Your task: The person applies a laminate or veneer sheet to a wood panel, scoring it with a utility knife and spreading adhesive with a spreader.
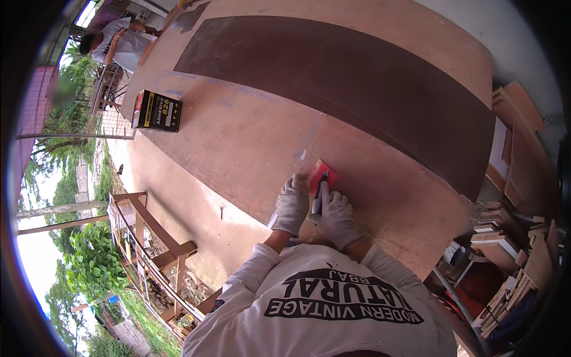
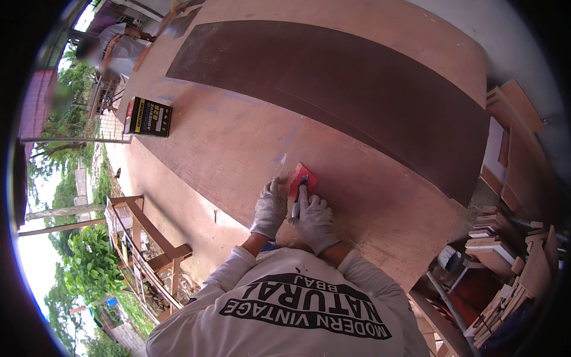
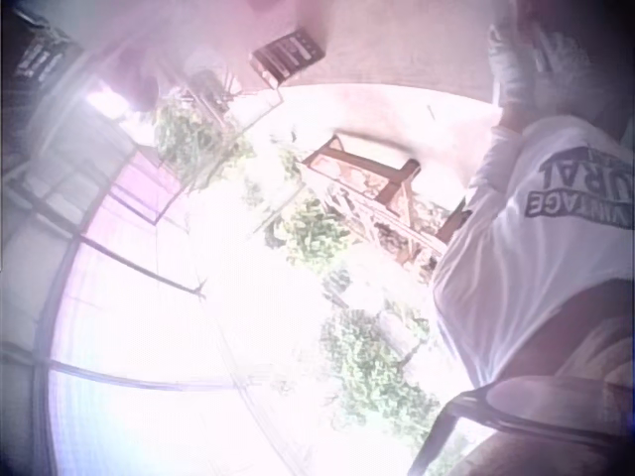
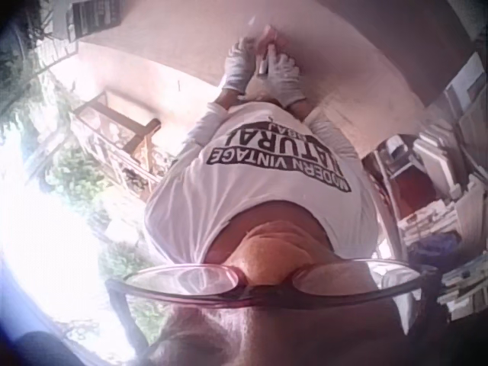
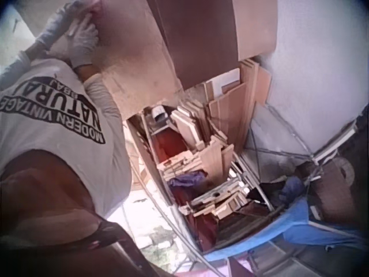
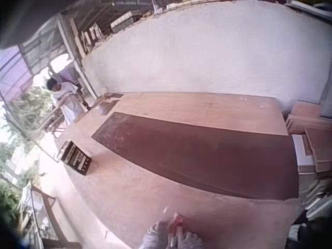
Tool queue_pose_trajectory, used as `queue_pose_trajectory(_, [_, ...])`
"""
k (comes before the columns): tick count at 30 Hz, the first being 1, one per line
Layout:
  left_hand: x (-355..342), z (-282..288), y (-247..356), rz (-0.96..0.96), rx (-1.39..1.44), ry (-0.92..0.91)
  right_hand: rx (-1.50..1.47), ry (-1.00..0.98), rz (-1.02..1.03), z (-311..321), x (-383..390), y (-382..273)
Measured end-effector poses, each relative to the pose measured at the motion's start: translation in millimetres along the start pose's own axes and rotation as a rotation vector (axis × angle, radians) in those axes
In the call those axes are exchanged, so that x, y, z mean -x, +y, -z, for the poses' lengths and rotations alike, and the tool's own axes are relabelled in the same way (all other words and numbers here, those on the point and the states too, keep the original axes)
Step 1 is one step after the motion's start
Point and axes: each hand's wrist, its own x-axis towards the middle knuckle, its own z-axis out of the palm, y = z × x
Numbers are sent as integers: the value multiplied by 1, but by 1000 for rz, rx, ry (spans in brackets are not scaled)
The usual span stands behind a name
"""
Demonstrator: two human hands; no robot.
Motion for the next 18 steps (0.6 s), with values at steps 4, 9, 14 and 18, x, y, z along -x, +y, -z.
queue_pose_trajectory(4, [0, 0, -7, -94, -7, 65, 91, 119, -130, -25, -3, -12])
queue_pose_trajectory(9, [13, -2, -6, -293, -58, 37, 105, 56, 47, -11, 16, -3])
queue_pose_trajectory(14, [13, -12, -13, -258, 98, 40, -159, 124, -32, -8, 16, 33])
queue_pose_trajectory(18, [26, -8, -42, -206, 34, 133, -229, 544, -39, 43, -9, 88])
